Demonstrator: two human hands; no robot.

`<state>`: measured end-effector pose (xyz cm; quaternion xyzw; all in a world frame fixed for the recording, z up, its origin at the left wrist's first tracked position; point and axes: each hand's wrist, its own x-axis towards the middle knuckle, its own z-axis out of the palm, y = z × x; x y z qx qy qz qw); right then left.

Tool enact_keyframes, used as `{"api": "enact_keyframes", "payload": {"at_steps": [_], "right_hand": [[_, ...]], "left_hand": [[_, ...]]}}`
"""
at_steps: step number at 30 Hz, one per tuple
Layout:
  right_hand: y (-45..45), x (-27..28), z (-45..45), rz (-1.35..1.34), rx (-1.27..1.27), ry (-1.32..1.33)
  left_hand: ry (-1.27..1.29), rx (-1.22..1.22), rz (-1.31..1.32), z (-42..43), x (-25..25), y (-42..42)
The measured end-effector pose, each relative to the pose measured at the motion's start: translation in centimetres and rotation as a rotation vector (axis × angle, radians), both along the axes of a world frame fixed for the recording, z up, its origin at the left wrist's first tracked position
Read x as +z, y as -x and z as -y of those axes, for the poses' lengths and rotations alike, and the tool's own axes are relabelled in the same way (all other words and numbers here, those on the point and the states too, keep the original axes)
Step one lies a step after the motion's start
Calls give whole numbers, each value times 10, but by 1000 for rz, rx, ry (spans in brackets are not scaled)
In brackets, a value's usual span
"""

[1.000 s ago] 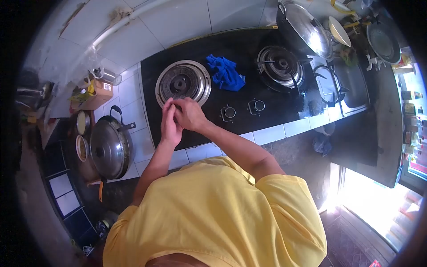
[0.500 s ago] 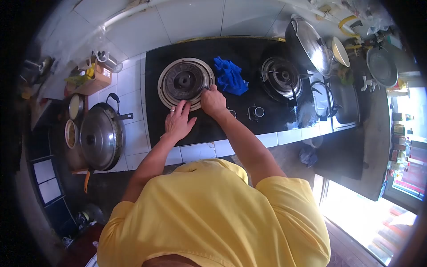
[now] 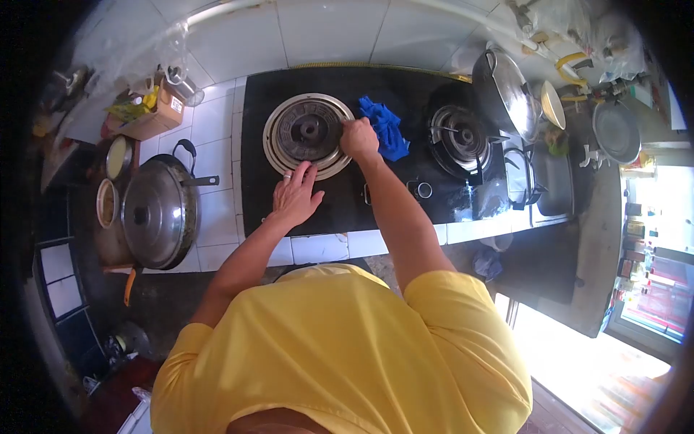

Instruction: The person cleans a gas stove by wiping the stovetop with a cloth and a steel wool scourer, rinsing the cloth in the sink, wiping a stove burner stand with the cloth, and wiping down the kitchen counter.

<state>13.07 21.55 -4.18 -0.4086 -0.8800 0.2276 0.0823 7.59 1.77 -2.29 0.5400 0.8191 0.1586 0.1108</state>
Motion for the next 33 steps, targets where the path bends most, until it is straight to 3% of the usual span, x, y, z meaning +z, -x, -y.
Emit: {"api": "enact_keyframes", "payload": {"at_steps": [2,4,6,11,14,16,17,18,19,20,22,24,25,28,30,32,33], "right_hand": [[6,-2,-5,-33,26,1],[-10,-7,6,97,128,10],[-32,-9,35,-53,76,-5],[3,12,5,95,-28,-29],[-2,7,10,-50,40,-78],[-19,7,35,-139,-52,165],[-26,6,56,-203,-51,172],[-32,-10,73,-218,-83,388],[-33,-3,80,-301,-9,409],[-31,9,69,-272,36,326],[-25,31,36,-234,17,90],[-23,17,-9,-122,-36,-348],[-25,-5,-26,16,-56,-124],[-25,-29,-24,77,-45,-302],[-25,-37,-32,-16,-48,-465],[-9,-3,-28,-324,-329,144],[-4,-4,-17,-455,-188,-67]], "left_hand": [[7,0,2,5,-1,-2],[-35,12,-23,3,-2,-2],[-43,9,-29,2,-2,1],[-60,-8,11,3,-1,1],[-195,2,104,7,-5,2],[-341,33,130,10,-7,-4],[-421,204,619,8,-6,-10],[-481,377,1115,6,-3,-16],[-272,685,1682,6,27,-16],[-299,732,1877,7,25,-12],[-331,689,1935,10,0,-1],[-382,703,1758,17,10,7],[-436,696,1711,21,10,11],[-469,729,1665,35,12,24],[-473,745,1640,43,8,31],[-519,761,1677,51,9,34],[-528,770,1677,54,9,36]]}}
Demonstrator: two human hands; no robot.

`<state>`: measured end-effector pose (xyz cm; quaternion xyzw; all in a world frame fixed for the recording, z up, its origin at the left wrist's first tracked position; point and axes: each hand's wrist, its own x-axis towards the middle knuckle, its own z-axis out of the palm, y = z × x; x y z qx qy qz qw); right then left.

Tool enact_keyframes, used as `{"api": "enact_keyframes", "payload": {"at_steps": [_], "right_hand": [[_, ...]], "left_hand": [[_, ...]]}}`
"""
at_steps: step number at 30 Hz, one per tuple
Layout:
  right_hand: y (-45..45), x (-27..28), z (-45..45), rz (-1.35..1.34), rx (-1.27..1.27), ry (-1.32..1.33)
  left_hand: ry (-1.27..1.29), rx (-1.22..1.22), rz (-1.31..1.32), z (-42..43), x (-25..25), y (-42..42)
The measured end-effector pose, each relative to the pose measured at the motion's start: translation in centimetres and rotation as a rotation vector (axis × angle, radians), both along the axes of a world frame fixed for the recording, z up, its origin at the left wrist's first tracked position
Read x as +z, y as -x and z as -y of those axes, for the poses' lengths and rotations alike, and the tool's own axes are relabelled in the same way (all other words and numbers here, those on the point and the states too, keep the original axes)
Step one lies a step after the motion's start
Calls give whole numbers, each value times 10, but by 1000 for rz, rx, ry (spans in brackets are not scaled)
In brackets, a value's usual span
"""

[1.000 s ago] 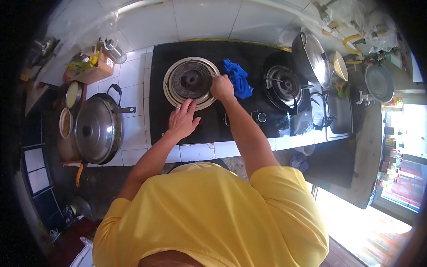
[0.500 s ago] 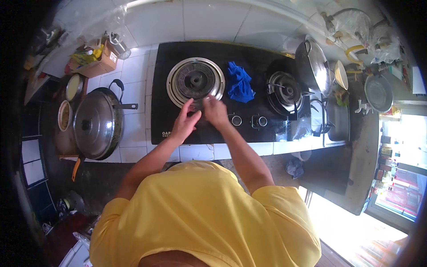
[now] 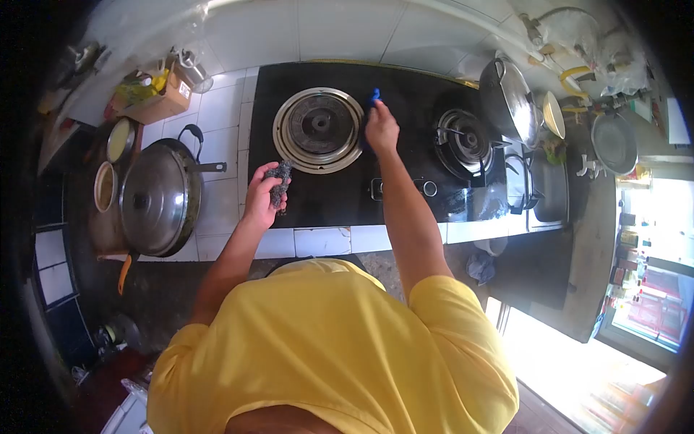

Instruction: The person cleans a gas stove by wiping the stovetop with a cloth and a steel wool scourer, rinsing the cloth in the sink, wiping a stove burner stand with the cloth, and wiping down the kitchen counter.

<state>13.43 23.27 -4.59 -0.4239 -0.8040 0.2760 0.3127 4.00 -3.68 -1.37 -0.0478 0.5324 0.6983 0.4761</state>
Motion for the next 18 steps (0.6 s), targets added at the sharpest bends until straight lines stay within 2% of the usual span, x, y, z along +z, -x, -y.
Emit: {"api": "enact_keyframes", "payload": {"at_steps": [1,3,4,5,7,11,15,18], "right_hand": [[2,6,15,243,161,80],[-2,-26,44,271,120,-211],[-7,-19,50,283,168,-72],[-14,-12,60,279,175,-77],[-27,-1,77,491,255,-307],[-33,-1,139,544,417,-469],[-11,-11,167,475,609,-555],[16,-14,177,483,657,-515]], "left_hand": [[4,9,15,3,0,1],[22,8,39,17,0,-1],[8,11,35,17,-1,0],[8,11,33,21,0,2],[-26,22,11,26,1,9],[-24,89,-4,43,1,18],[21,105,-7,52,3,22],[33,112,14,57,7,23]]}}
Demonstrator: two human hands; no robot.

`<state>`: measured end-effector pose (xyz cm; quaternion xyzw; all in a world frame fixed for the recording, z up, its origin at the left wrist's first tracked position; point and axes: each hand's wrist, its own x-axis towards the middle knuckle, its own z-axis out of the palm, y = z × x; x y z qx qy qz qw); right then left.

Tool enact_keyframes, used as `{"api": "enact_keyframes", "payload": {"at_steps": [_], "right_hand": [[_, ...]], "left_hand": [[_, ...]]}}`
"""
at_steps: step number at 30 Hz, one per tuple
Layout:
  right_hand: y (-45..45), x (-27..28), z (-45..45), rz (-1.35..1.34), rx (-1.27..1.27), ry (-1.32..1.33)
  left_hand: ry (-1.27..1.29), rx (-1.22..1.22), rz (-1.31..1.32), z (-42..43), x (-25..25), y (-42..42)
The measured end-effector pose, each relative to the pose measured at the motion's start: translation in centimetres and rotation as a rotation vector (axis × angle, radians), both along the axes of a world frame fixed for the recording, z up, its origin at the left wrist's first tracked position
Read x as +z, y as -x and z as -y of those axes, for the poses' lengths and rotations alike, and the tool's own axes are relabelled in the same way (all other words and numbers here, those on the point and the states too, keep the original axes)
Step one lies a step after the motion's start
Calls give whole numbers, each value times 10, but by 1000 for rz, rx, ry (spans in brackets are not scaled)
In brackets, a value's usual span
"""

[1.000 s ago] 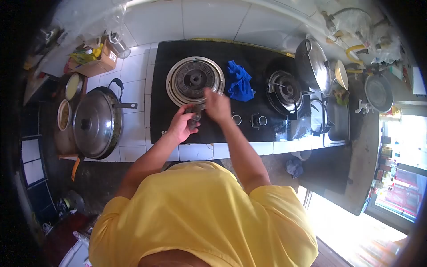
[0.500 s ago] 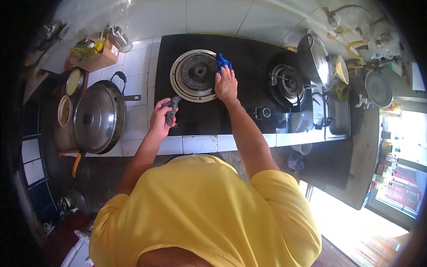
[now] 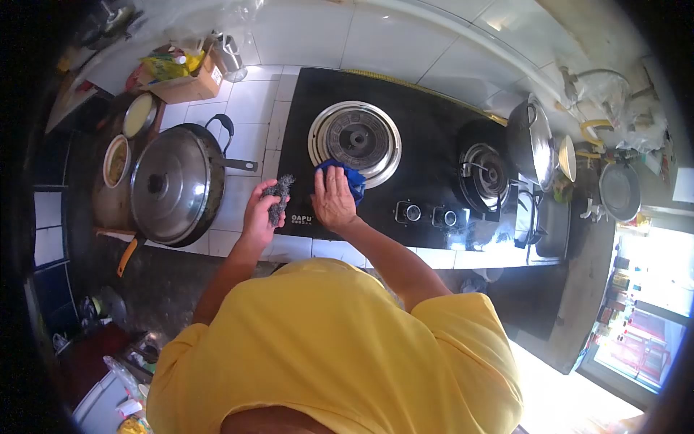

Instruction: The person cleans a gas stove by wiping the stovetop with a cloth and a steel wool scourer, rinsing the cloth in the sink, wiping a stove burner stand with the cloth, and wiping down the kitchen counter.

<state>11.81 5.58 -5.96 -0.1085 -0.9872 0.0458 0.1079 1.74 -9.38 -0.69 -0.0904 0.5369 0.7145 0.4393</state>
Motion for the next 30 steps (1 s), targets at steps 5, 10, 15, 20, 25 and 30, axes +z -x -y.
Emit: {"api": "enact_keyframes", "payload": {"at_steps": [5,10,15,20,25,30], "right_hand": [[66,5,6,-12,-9,110],[157,-8,-2,-46,-256,115],[209,-16,-43,-170,-388,152],[130,-14,12,-82,-66,-91],[-25,25,58,55,240,282],[-85,23,31,195,159,205]], "left_hand": [[-21,14,-3,11,-1,-2],[13,116,-13,24,17,-7],[-33,204,-37,60,23,-12],[1,195,-14,88,6,-23],[29,94,20,77,1,-22],[-1,3,-55,57,12,-22]]}}
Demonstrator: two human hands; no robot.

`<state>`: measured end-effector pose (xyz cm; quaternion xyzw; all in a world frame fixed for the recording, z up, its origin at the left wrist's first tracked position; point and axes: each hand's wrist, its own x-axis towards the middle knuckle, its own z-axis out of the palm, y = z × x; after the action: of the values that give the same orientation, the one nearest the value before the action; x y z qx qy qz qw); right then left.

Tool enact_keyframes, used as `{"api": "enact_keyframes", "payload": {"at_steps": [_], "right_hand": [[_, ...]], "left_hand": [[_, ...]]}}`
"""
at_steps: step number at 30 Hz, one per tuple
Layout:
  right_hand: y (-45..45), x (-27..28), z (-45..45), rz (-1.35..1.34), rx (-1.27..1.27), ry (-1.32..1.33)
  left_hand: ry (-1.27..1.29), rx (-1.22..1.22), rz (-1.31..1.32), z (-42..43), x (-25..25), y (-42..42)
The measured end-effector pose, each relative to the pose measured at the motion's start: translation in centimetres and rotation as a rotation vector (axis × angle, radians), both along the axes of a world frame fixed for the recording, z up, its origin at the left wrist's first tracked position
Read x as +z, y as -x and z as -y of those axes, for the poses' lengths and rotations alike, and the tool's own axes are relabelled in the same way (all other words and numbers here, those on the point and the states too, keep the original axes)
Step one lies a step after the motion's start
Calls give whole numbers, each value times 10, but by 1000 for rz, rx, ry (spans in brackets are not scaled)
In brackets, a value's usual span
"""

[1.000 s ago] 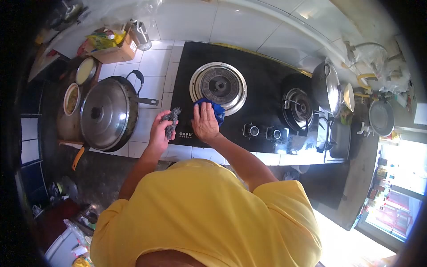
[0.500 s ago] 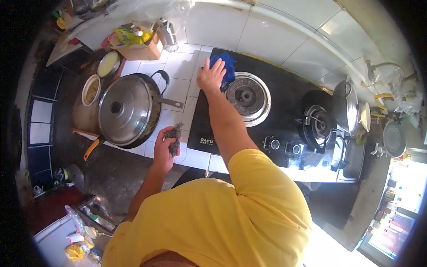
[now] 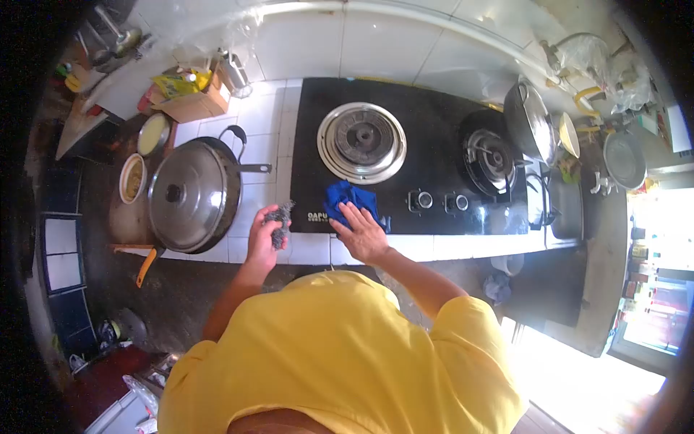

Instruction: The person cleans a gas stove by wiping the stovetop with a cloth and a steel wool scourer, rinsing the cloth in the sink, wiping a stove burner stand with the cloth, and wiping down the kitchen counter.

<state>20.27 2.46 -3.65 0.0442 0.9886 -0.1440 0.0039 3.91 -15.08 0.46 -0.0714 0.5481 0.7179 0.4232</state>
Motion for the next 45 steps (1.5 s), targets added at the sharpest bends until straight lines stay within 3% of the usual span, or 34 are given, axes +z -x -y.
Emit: {"api": "enact_keyframes", "payload": {"at_steps": [3,5,7,12,16,19,20,21,25,27,29,32,39,41,45], "right_hand": [[37,15,9,47,60,45],[80,7,8,-82,153,38],[135,-7,-3,-188,108,6],[267,-37,-60,-122,-161,-100],[317,-32,-131,-131,-277,-26],[308,-22,-178,-108,-416,25],[289,-3,-194,-125,-537,261],[285,-23,-222,-73,-523,74],[184,-30,-285,-194,-818,-173],[110,-17,-300,-77,-1021,-54],[70,-26,-295,-69,-1118,-113],[39,-32,-249,-83,-1114,-114],[44,-19,-122,-22,-954,275],[43,-18,-146,-40,-934,272],[69,-25,-226,-146,-941,-88]], "left_hand": [[0,31,-12,-2,-2,-2],[-21,82,-11,1,-9,-6],[66,107,14,2,-9,-13],[138,247,80,5,-12,-30],[167,289,31,13,-13,-40],[159,318,62,14,-9,-45],[168,318,58,13,-7,-46],[173,306,53,13,-6,-46],[181,280,59,4,-6,-38],[176,216,72,-8,-7,-34],[111,80,29,-13,-11,-29],[139,-27,-3,-25,-15,-25],[101,-146,-34,-56,0,-21],[127,-129,-25,-57,0,-20],[133,-55,-54,-50,-4,-24]]}}
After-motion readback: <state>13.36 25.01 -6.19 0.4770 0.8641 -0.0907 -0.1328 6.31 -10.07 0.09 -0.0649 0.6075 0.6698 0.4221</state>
